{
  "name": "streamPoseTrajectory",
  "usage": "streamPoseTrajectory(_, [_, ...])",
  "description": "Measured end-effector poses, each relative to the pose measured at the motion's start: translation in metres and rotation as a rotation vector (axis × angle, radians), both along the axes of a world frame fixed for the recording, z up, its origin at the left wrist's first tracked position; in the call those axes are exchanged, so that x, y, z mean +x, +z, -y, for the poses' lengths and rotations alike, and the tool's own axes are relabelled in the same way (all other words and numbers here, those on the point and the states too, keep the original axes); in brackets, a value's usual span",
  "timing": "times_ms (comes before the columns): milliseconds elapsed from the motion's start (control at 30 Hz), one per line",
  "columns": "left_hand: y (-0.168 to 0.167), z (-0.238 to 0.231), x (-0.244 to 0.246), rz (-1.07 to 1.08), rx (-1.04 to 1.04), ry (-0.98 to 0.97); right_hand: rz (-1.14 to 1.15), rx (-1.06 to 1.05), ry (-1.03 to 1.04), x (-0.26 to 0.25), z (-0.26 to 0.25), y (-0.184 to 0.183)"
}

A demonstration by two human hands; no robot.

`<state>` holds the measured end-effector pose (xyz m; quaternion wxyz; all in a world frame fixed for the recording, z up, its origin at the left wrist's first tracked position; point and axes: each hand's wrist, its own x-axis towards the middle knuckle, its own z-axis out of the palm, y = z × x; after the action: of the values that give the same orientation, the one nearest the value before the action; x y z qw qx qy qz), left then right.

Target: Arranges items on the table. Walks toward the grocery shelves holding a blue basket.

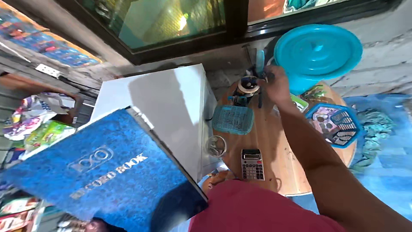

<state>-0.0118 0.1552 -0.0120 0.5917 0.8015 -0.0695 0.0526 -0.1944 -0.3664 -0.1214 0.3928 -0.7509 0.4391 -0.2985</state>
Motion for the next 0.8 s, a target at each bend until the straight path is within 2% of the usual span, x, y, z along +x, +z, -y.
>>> streamPoseTrajectory(67, [0.004,0.034,0.007,0.006,0.051,-0.189,0.124,0.097,0.164,-0.025,-0.062,0.007])
streamPoseTrajectory(100, [0.006,0.056,0.008,0.014,0.088,-0.285,0.212,0.208,0.329,-0.038,-0.096,0.006])
streamPoseTrajectory(167, [0.006,0.111,0.001,0.028,0.155,-0.432,0.442,0.456,0.666,-0.054,-0.153,-0.011])
streamPoseTrajectory(200, [0.002,0.139,-0.008,0.009,0.174,-0.495,0.532,0.537,0.736,-0.061,-0.173,-0.017])
streamPoseTrajectory(233, [-0.006,0.166,-0.022,-0.037,0.18,-0.562,0.603,0.572,0.7,-0.071,-0.187,-0.017])
streamPoseTrajectory(300, [-0.032,0.206,-0.056,-0.161,0.219,-0.709,0.655,0.636,0.333,-0.099,-0.2,-0.009])
streamPoseTrajectory(367, [-0.061,0.224,-0.09,-0.325,0.343,-0.937,0.498,0.647,-0.005,-0.139,-0.191,-0.009])
streamPoseTrajectory(467, [-0.104,0.234,-0.12,-0.43,0.696,-1.456,0.367,0.666,-0.17,-0.227,-0.19,-0.033])
streamPoseTrajectory(533, [-0.136,0.237,-0.128,-0.23,0.94,-1.882,0.34,0.757,-0.273,-0.289,-0.212,-0.052])
streamPoseTrajectory(567, [-0.15,0.239,-0.129,-0.054,1.064,-2.013,0.309,0.794,-0.321,-0.315,-0.225,-0.059])
streamPoseTrajectory(667, [-0.189,0.241,-0.127,0.393,1.229,-2.138,0.198,0.805,-0.407,-0.368,-0.259,-0.071])
streamPoseTrajectory(700, [-0.201,0.242,-0.127,0.469,1.243,-2.156,0.155,0.813,-0.388,-0.378,-0.264,-0.072])
streamPoseTrajectory(800, [-0.216,0.241,-0.134,0.518,1.294,-2.163,0.034,0.856,-0.263,-0.381,-0.269,-0.08])
